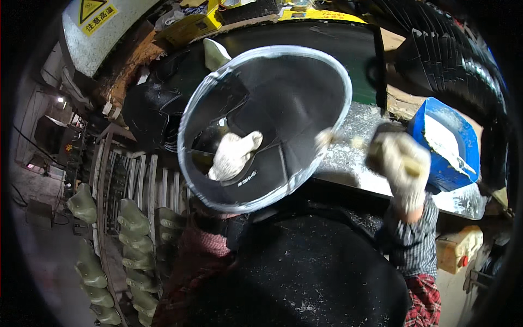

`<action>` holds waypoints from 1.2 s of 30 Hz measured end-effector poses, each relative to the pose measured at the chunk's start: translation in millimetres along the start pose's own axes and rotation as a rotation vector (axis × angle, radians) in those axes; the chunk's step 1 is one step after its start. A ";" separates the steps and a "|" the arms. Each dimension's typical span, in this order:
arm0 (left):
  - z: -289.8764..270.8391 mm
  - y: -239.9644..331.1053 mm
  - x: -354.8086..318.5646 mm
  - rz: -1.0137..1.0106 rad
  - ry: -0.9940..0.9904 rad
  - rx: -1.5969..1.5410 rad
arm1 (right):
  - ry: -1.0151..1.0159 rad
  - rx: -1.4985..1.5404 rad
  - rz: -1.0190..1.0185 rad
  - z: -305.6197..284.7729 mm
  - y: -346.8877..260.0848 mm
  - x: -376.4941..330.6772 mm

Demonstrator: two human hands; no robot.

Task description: Applying adhesive to shoe soles and uppers with a brush and placing them on a conveyor.

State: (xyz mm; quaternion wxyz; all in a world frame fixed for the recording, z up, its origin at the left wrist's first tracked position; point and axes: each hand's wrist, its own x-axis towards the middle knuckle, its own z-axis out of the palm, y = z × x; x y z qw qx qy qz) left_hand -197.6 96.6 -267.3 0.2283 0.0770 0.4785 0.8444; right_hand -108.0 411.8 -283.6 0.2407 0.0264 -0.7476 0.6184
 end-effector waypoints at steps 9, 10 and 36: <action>-10.2 -10.2 18.2 0.028 0.140 0.007 | -0.095 0.504 0.762 23.3 22.6 -1.0; -18.2 -16.2 33.9 0.010 0.132 0.013 | -0.086 0.656 0.980 18.5 29.0 -12.0; -148.5 245.8 -209.8 0.886 1.633 0.971 | -0.388 -0.151 -0.027 65.2 44.2 -16.2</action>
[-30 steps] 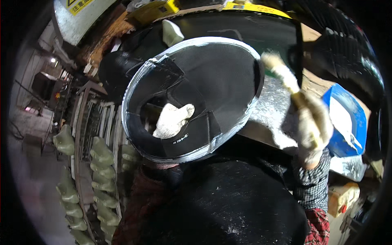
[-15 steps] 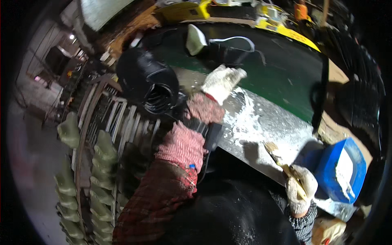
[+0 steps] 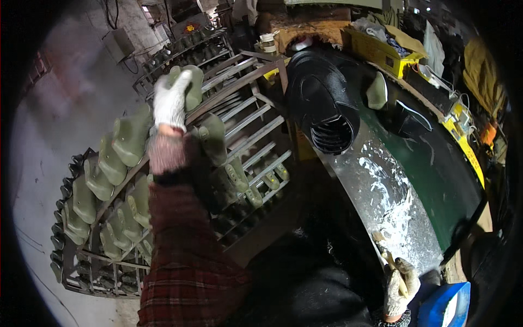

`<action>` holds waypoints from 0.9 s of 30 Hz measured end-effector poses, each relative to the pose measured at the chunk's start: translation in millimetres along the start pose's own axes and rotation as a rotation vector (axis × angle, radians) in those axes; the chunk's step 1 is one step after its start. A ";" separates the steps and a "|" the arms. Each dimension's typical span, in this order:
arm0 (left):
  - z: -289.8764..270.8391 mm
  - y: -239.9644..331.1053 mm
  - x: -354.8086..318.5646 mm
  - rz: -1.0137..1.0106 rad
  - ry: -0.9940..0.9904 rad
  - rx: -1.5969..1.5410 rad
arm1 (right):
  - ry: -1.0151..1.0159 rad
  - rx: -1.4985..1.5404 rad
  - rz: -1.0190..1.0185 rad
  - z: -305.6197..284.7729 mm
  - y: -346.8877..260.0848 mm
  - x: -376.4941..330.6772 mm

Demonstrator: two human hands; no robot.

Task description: Applying adhesive to shoe soles and uppers with a brush and placing them on a conveyor.

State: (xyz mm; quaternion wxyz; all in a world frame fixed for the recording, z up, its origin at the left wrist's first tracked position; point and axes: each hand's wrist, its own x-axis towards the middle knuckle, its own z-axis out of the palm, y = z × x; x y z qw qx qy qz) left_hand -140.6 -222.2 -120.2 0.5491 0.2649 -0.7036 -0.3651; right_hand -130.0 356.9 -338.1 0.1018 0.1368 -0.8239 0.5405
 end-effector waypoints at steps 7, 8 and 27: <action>0.4 -39.4 16.1 -0.395 -0.133 -1.069 | 0.014 0.195 0.239 -10.7 -33.6 -21.9; 5.3 -25.5 -0.7 -0.485 -0.155 -1.182 | 0.016 -0.137 0.065 -23.5 -21.7 -29.6; 117.6 -3.9 -368.7 -1.520 -1.591 -1.159 | 0.789 -0.474 0.475 -240.1 -40.6 -88.8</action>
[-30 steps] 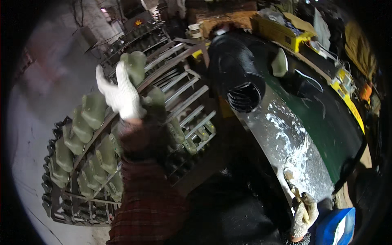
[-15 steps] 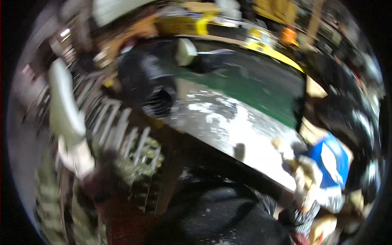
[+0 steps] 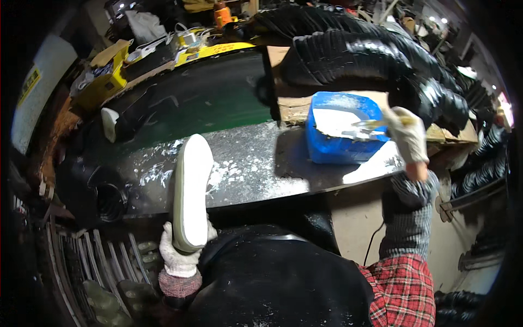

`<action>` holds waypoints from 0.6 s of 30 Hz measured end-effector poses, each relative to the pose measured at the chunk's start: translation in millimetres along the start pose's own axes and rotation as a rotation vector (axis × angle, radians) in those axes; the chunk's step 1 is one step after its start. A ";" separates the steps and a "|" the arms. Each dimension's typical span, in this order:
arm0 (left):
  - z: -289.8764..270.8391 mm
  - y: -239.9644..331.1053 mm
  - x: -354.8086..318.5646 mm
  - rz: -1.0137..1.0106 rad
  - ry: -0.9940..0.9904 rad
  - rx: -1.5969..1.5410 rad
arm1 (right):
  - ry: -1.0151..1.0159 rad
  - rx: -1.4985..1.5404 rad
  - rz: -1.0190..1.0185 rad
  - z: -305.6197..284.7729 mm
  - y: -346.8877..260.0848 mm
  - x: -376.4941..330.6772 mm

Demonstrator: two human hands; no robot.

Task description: Applying adhesive to shoe soles and uppers with a brush and placing them on a conveyor.

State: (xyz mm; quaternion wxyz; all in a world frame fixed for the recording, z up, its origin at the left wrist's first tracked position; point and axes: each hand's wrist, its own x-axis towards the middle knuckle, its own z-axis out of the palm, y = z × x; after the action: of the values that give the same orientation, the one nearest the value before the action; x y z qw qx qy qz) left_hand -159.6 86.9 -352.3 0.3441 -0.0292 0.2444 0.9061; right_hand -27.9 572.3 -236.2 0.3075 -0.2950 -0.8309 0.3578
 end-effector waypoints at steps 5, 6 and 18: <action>-37.2 -4.7 -51.7 -0.232 0.015 -0.073 | 0.124 0.272 -0.132 -11.3 -26.5 -38.0; 0.9 -5.1 -40.2 -0.303 0.018 -0.120 | 0.057 0.345 -0.156 0.9 -52.1 -55.3; -81.2 3.8 -36.6 -0.311 0.024 -0.416 | -0.653 0.744 0.023 261.3 -122.3 -75.6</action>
State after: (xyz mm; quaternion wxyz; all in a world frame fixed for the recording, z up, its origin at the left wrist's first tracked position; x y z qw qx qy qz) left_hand -143.5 24.6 -413.9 0.4628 -0.1470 0.0496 0.8728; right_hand -201.5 340.9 -309.0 0.1116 -0.0470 -0.6966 0.7071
